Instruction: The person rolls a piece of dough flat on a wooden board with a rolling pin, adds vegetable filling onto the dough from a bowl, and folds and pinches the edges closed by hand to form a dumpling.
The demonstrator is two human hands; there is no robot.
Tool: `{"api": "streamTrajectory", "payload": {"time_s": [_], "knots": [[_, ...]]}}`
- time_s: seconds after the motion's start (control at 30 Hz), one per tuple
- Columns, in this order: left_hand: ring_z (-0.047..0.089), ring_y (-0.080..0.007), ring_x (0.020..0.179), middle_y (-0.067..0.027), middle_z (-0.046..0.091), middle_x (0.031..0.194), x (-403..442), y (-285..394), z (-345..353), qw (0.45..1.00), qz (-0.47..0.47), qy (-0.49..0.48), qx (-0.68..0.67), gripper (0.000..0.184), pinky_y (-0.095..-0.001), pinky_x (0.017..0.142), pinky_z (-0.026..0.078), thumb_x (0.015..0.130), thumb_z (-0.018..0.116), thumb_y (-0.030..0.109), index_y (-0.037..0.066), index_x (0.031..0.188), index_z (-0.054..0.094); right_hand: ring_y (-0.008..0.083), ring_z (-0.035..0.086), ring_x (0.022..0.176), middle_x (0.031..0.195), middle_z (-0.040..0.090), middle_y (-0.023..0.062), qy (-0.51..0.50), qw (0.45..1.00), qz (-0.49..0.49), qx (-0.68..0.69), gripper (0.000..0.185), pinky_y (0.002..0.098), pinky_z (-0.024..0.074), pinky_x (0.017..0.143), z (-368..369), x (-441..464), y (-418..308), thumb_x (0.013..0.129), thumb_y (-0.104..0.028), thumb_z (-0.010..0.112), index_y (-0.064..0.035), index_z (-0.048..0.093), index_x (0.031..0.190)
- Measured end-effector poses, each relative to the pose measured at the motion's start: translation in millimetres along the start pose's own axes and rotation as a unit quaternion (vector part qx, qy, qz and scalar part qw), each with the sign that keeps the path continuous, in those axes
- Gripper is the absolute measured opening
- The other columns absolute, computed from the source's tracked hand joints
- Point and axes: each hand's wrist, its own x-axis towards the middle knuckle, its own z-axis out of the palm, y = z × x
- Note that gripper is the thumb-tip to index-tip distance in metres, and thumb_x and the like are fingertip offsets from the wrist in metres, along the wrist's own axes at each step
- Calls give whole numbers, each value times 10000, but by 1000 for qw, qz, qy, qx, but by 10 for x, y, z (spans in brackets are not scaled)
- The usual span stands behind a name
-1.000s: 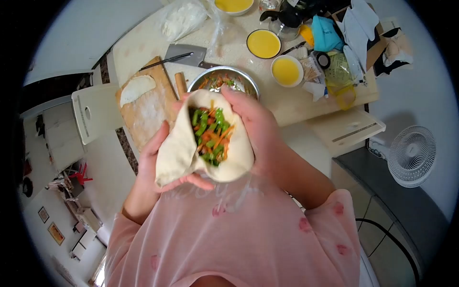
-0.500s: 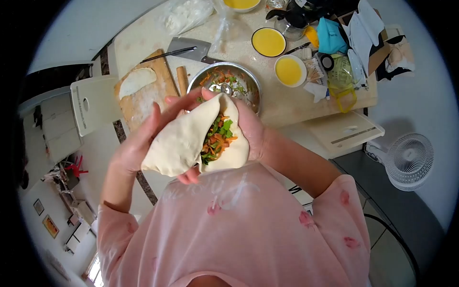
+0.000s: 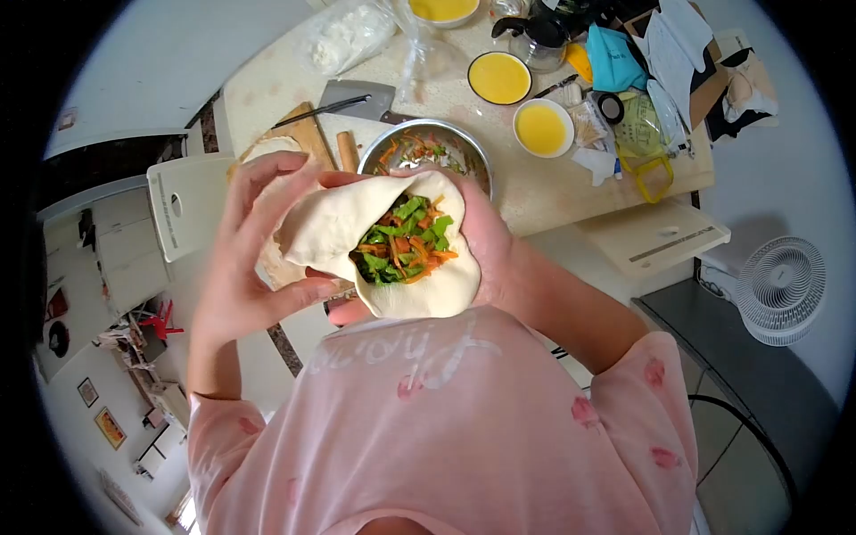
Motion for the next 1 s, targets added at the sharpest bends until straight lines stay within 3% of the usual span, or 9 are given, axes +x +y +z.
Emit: {"api": "streamTrajectory", "payload": {"time_s": [0.07,0.23,0.33,0.43,0.53,0.8,1.0], "knots": [[531,-305,1105,-98,570,1197,31,-3,27,993,91,-9,71,623,-416,934,424,711,803,305,108,1280,644,396,440,1354,1477,454,149,-5,1000,24,-4,664,716,345,1030,-52,18,20,937,-505,451,-144,388,1490],[521,-290,1034,-73,606,1153,2,-44,173,989,123,52,59,496,-415,901,413,697,788,324,112,1142,728,367,600,1140,1256,598,165,-41,997,54,36,507,695,387,1020,-20,25,80,949,-387,431,-90,502,1353],[526,-289,1028,-76,627,1137,-43,-57,193,987,131,74,57,467,-417,900,412,684,787,339,101,1084,755,372,606,1165,1368,549,151,-6,999,36,27,603,756,363,990,-35,19,121,938,-435,459,-91,442,1434],[532,-281,1017,-77,653,1116,-98,-61,225,986,126,97,41,432,-414,900,414,671,794,316,87,1036,773,368,598,1169,1349,558,148,-12,998,33,47,583,759,369,982,-43,27,143,943,-416,454,-87,451,1424],[527,-268,1005,-64,661,1105,-150,-43,269,988,102,111,11,363,-399,885,420,675,803,242,94,1006,781,307,613,1102,1236,593,138,4,999,25,-20,504,692,427,988,38,13,162,948,-337,429,-74,467,1376],[560,-274,963,-87,684,1040,-219,33,332,982,96,159,24,335,-393,829,456,667,811,204,41,957,774,306,598,1128,1294,556,127,-25,1000,9,0,579,689,427,992,64,-5,225,954,-336,445,-89,381,1473],[570,-276,912,-77,692,985,-270,34,362,974,113,186,57,212,-389,809,464,695,785,148,34,871,760,314,593,1141,1309,550,128,-27,1000,-2,-11,571,692,424,993,59,-3,257,957,-335,464,-103,383,1472]]}}
